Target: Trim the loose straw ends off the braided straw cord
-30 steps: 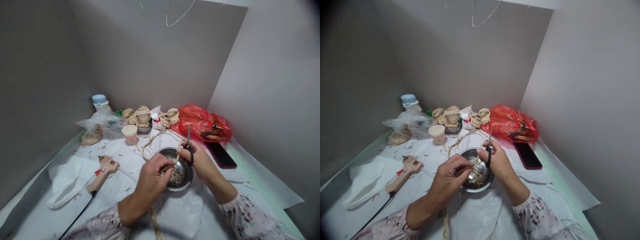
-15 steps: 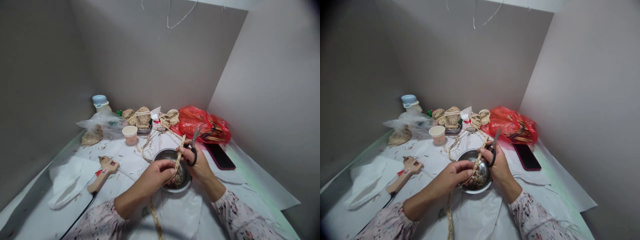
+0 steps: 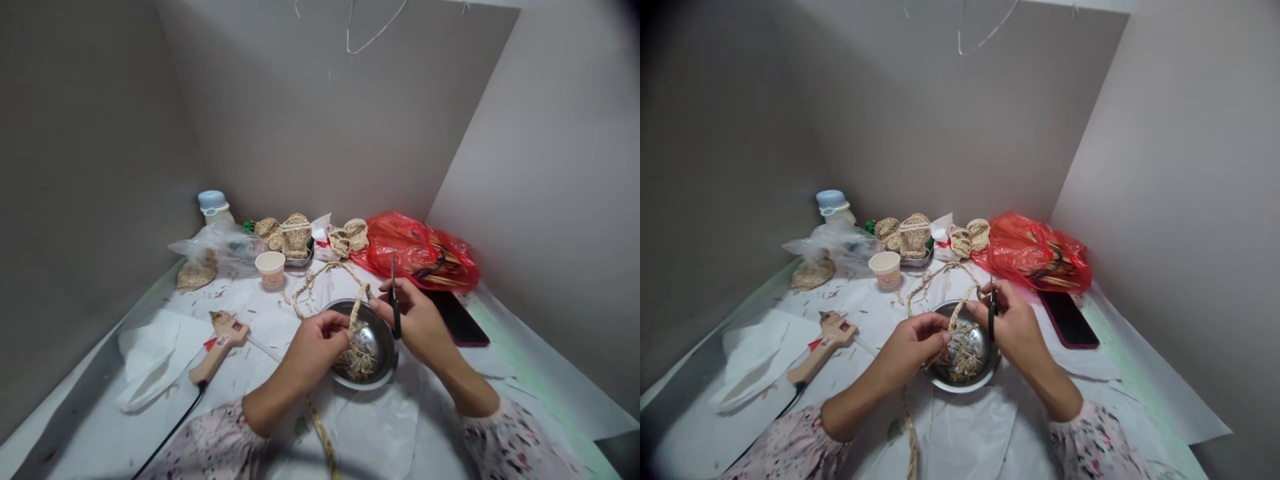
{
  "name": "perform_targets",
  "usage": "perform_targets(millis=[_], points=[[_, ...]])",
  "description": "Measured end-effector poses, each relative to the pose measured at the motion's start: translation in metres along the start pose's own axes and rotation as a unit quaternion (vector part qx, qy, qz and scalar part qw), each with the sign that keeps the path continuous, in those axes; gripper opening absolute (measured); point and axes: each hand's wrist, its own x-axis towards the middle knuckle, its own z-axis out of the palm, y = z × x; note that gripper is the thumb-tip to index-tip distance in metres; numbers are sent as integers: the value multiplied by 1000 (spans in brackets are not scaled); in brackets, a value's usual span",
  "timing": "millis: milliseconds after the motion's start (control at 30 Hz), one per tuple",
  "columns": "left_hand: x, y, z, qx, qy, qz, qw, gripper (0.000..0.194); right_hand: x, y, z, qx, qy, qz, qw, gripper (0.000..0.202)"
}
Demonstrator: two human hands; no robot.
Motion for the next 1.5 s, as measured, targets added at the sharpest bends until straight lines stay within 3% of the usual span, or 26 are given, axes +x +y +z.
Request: perform_targets(millis=[67, 133, 267, 433, 967, 1500], points=[[0, 1, -2, -4, 19, -2, 1000, 19, -6, -10, -9, -174, -81, -41, 981, 24], [0, 2, -3, -13, 33, -2, 999, 19, -15, -17, -13, -320, -142, -63, 935, 19], [1, 5, -2, -37, 50, -13, 998, 15, -30, -24, -10, -474, -173, -63, 861, 16], [2, 6, -1, -60, 69, -39, 995, 19, -35, -31, -3, -563, -158, -25, 811, 16], [3, 0, -1, -38, 63, -48, 996, 17, -40, -24, 7, -606, -146, -38, 781, 24], [5, -2, -1, -38, 70, -56, 995, 17, -39, -21, 2, -582, -159, -48, 796, 17]])
